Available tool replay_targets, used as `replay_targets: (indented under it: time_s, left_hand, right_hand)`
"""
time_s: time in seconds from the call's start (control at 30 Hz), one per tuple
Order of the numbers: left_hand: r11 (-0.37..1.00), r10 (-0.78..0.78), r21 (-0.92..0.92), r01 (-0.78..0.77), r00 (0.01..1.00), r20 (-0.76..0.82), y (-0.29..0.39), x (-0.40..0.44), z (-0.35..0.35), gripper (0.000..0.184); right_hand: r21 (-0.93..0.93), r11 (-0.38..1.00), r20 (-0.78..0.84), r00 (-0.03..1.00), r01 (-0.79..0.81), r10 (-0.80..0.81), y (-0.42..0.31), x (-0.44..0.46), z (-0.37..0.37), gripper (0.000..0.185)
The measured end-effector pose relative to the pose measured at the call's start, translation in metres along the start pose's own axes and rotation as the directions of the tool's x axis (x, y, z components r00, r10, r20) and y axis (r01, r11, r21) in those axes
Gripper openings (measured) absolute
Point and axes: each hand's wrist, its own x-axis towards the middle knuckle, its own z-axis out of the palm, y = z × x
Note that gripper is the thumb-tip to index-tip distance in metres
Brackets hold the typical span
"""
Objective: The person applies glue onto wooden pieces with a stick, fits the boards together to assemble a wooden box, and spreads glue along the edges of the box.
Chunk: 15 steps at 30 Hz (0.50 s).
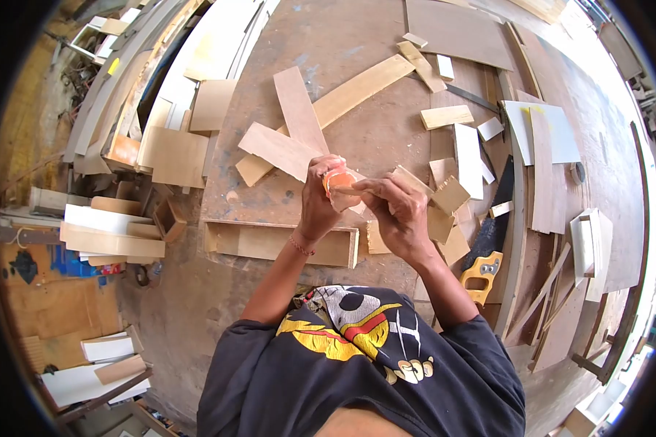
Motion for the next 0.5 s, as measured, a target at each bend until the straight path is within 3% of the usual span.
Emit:
replay_targets:
  time_s: [0.1,0.17,0.23,0.3,0.5]
  left_hand:
    - [1.000,-0.021,-0.012,0.021,1.000,0.022,-0.002,-0.005,0.006,0.061]
    - [1.000,-0.010,0.017,0.009,0.997,0.075,-0.004,-0.006,0.010,0.061]
    - [0.998,0.012,0.053,-0.016,0.997,0.071,-0.005,-0.005,0.015,0.058]
    - [0.994,0.046,0.097,-0.056,0.994,0.102,-0.009,-0.006,0.019,0.056]
    - [0.991,-0.044,0.128,0.033,0.995,0.086,-0.017,-0.010,0.013,0.059]
  right_hand:
    - [0.060,0.995,-0.044,0.996,-0.079,0.082,0.010,-0.005,-0.007,0.012]
    - [0.278,0.871,-0.058,0.899,-0.404,0.435,0.019,-0.011,-0.009,0.011]
    - [0.326,0.854,-0.066,0.892,-0.405,0.448,0.025,-0.012,-0.013,0.012]
    - [0.458,0.740,-0.057,0.815,-0.492,0.577,0.027,-0.011,-0.016,0.015]
    - [0.592,0.670,-0.076,0.797,-0.447,0.599,0.029,-0.010,-0.028,0.019]
